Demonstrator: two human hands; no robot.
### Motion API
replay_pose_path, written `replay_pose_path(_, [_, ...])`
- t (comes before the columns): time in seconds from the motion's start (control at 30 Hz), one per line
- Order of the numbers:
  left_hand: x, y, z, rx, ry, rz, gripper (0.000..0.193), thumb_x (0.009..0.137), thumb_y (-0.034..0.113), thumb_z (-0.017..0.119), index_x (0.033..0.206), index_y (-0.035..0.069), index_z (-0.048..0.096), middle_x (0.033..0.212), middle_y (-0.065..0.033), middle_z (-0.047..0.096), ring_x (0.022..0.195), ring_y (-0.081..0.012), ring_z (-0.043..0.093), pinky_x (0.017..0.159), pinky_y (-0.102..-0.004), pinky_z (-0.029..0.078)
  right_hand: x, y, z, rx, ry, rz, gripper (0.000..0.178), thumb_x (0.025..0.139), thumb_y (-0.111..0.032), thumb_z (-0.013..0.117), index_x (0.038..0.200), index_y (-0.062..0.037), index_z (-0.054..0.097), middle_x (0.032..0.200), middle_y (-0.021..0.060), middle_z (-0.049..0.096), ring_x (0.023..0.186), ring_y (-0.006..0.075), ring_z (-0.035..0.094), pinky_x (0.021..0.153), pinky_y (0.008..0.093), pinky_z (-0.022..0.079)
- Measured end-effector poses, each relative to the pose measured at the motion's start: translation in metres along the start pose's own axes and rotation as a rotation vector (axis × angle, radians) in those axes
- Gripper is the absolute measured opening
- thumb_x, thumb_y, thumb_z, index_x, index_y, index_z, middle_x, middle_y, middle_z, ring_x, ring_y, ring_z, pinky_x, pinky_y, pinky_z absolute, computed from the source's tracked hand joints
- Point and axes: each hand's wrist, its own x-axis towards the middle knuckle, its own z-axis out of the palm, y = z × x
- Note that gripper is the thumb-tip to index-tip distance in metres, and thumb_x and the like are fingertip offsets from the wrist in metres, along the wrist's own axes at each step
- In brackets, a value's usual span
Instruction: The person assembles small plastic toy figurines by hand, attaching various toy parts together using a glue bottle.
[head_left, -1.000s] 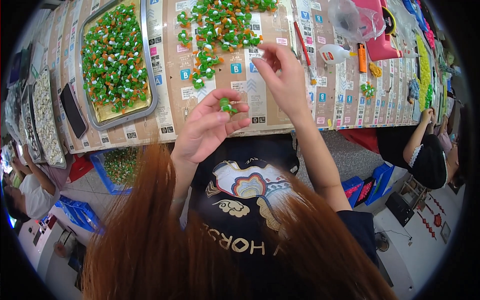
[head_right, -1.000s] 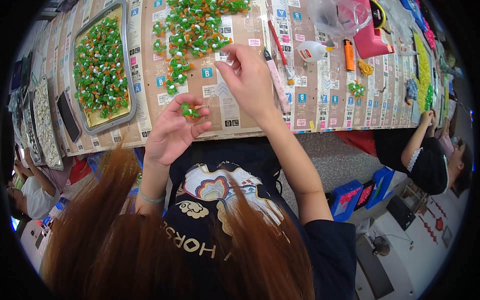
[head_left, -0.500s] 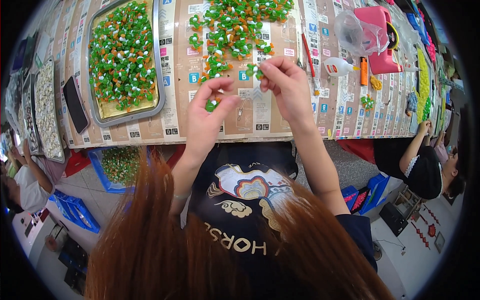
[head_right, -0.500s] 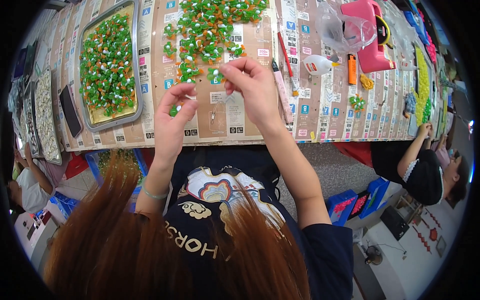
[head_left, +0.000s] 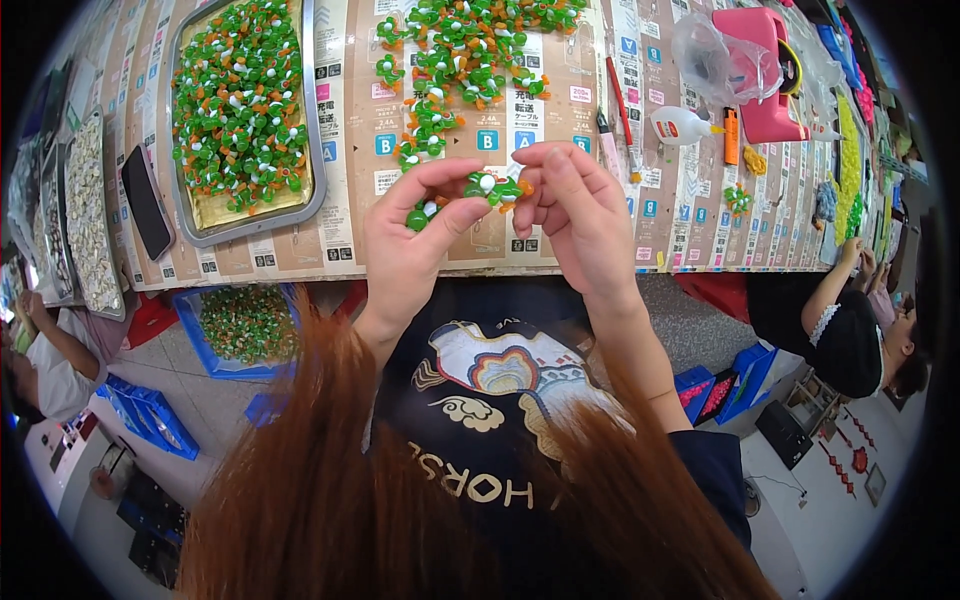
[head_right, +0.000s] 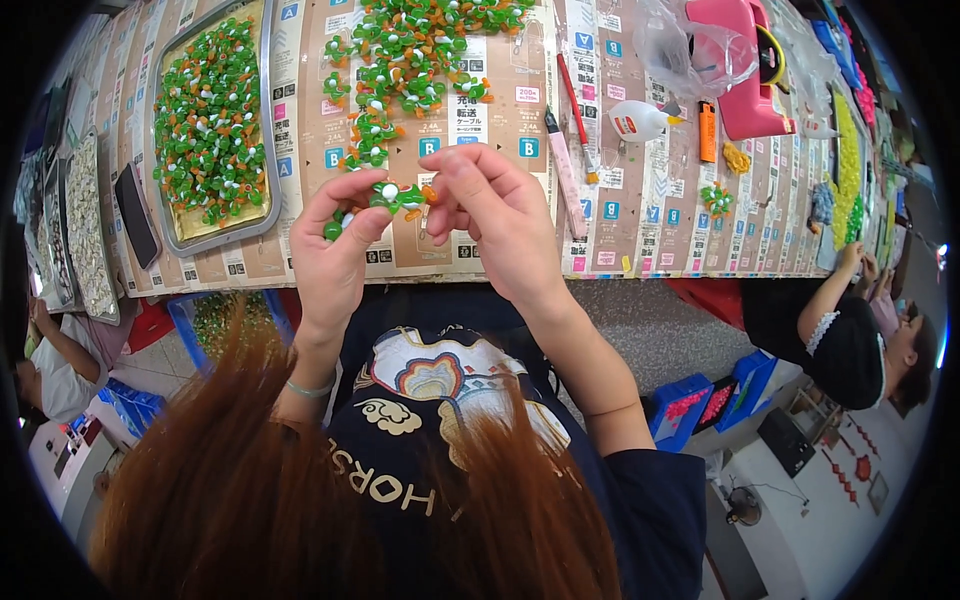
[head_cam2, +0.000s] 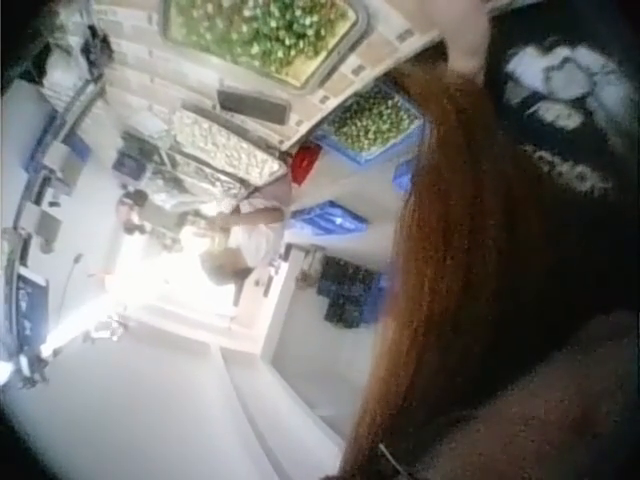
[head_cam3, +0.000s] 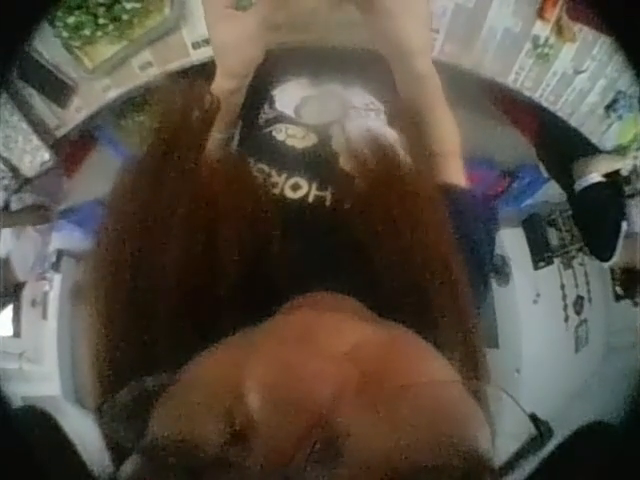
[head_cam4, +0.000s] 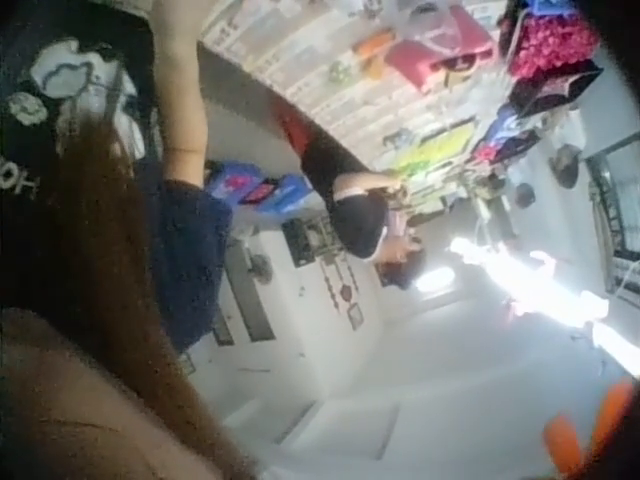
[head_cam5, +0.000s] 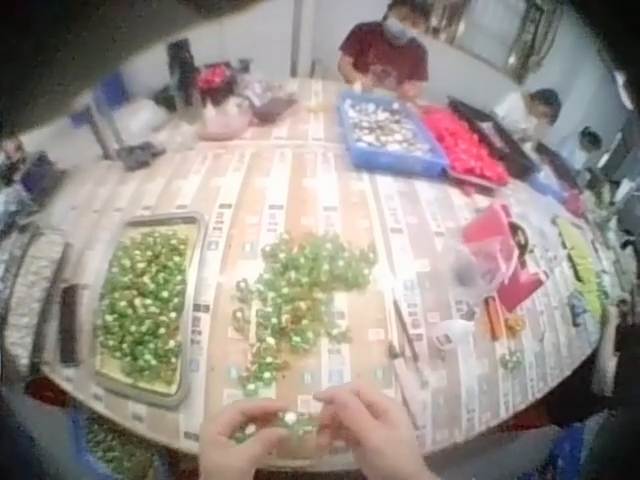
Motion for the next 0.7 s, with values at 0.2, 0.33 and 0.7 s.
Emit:
replay_pose_path(0.2, [0.002, -0.003, -0.003, 0.004, -0.074, 0.058, 0.027, 0.072, -0.002, 0.056, 0.099, 0.000, 0.053, 0.090, -0.0043, 0.054, 0.074, -0.0073, 0.048, 0.063, -0.0195, 0.039, -0.009, 0.001, -0.003, -0.212, -0.053, -0.104, 0.010, 0.079, -0.005, 0.052, 0.087, 0.0007, 0.052, 0.072, 0.0047, 0.055, 0.062, 0.0098, 0.053, 0.056, 0.0201, 0.044])
replay_pose_path(0.33, [0.004, 0.003, 0.005, -0.433, -0.056, -0.154, 0.029, 0.074, -0.002, 0.052, 0.103, 0.000, 0.050, 0.101, -0.0091, 0.052, 0.074, -0.0086, 0.049, 0.062, -0.0214, 0.041, -0.008, 0.012, -0.002, -0.574, 0.000, -0.467, 0.010, 0.075, 0.000, 0.054, 0.085, 0.0013, 0.052, 0.075, 0.0053, 0.055, 0.066, 0.0111, 0.054, 0.061, 0.0210, 0.045])
replay_pose_path(0.7, [0.006, 0.004, -0.012, -0.775, -0.172, -0.304, 0.020, 0.082, 0.015, 0.043, 0.099, 0.004, 0.046, 0.091, -0.0067, 0.048, 0.084, -0.0149, 0.050, 0.066, -0.0269, 0.046, 0.057, 0.000, -0.042, -1.298, 0.252, -0.860, 0.032, 0.069, -0.006, 0.059, 0.097, 0.0000, 0.047, 0.085, 0.0107, 0.053, 0.073, 0.0212, 0.050, 0.067, 0.0300, 0.042])
